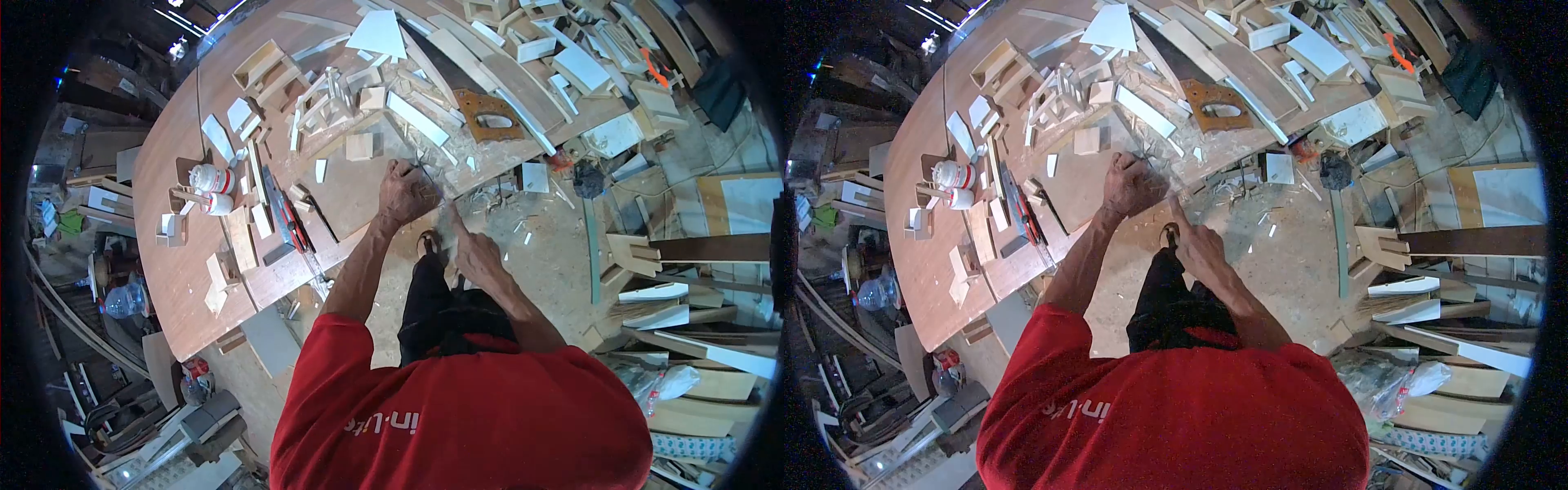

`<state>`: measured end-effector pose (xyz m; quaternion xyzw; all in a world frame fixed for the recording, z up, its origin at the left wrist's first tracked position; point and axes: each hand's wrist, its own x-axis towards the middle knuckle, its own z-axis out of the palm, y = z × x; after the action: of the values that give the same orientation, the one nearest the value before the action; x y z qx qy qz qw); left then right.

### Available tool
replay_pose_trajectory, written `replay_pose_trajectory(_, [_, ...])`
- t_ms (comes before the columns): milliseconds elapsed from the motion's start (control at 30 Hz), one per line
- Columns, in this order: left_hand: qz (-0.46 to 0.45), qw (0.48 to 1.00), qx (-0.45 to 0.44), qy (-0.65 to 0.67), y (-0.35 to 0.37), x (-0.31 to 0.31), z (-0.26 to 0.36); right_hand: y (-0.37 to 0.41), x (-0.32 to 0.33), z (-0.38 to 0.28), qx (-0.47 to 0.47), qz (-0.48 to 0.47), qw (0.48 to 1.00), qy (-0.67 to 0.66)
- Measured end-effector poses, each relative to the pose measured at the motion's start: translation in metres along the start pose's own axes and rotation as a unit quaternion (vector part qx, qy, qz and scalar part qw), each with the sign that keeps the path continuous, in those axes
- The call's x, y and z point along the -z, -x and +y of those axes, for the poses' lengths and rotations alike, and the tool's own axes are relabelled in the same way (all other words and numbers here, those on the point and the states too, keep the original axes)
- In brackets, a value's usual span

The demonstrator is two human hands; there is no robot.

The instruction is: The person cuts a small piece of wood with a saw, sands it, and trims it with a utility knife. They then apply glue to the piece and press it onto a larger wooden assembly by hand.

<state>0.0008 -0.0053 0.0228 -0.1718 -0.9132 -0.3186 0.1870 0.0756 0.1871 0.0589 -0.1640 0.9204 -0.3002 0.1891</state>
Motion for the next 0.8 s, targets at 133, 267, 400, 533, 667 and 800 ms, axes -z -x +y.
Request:
replay_pose_trajectory(133, [-0.008,1.0,-0.017,-0.019,0.002,-0.005,-0.009,-0.032,-0.024,0.013,0.082,0.066,0.993,-0.046])
replay_pose_trajectory(267, [0.012,1.0,-0.016,0.002,-0.001,-0.006,-0.01,-0.008,-0.006,0.004,0.014,0.016,0.999,-0.033])
replay_pose_trajectory(400, [-0.001,1.0,-0.003,-0.025,0.004,-0.01,-0.013,-0.018,-0.018,0.011,0.029,0.028,0.999,-0.018])
replay_pose_trajectory(533, [0.017,1.0,0.006,0.006,0.004,-0.008,-0.006,-0.006,-0.014,0.006,0.013,0.033,0.999,-0.015])
replay_pose_trajectory(667, [0.023,1.0,-0.017,0.008,0.003,-0.008,-0.011,-0.005,-0.02,0.011,-0.028,-0.015,0.999,-0.022])
replay_pose_trajectory(800, [-0.017,1.0,-0.015,0.005,0.003,-0.008,-0.013,-0.017,-0.02,0.011,0.037,0.053,0.998,-0.01])
